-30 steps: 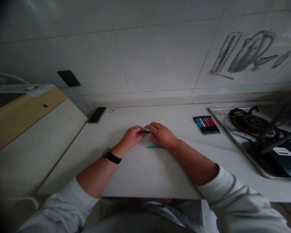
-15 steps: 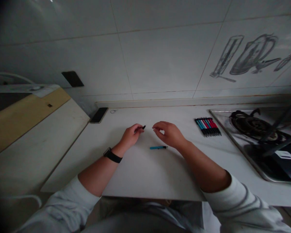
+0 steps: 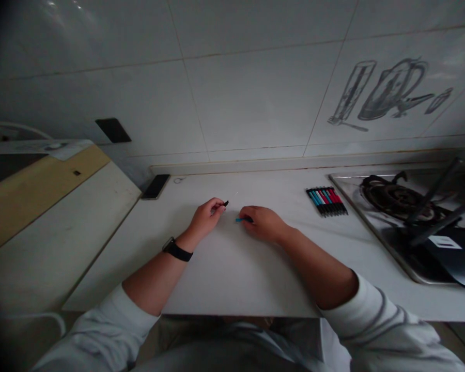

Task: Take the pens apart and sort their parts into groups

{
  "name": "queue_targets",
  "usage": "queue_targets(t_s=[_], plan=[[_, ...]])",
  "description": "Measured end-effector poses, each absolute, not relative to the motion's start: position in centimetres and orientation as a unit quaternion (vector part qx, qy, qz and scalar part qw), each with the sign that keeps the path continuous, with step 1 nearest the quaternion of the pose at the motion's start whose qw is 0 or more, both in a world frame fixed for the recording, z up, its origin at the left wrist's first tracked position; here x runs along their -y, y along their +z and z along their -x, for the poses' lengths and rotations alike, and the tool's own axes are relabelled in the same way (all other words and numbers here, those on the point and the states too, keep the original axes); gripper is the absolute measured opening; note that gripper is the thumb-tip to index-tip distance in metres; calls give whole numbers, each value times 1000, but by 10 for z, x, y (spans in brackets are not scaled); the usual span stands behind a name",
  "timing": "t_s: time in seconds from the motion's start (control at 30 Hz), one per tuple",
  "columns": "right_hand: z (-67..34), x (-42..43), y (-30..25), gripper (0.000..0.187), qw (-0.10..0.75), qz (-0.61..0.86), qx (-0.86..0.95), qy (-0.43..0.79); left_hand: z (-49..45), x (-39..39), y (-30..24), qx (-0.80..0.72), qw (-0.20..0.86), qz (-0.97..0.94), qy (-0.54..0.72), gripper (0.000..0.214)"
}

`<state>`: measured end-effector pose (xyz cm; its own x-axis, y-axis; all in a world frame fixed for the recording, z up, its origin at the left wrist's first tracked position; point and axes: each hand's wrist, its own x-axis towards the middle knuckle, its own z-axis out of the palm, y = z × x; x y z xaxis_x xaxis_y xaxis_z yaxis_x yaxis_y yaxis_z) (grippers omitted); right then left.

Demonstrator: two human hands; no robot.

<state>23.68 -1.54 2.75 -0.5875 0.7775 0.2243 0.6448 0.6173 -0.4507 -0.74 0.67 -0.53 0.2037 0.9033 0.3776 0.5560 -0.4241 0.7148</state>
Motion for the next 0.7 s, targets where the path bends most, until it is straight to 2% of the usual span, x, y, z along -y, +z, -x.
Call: queue_targets(t_s=[0.13,0.23,0.7], plan=[[-243,5,21,14,373,465,795,114,7,-8,-7,-480,208,-751,403,9],[-248,0,15,16,437,471,762,81,7,-8,-8,-475,206,-754,404,10],[-249,0,18,18,409,455,790,41,8,-8,-9,-463,200,-767,396,11]])
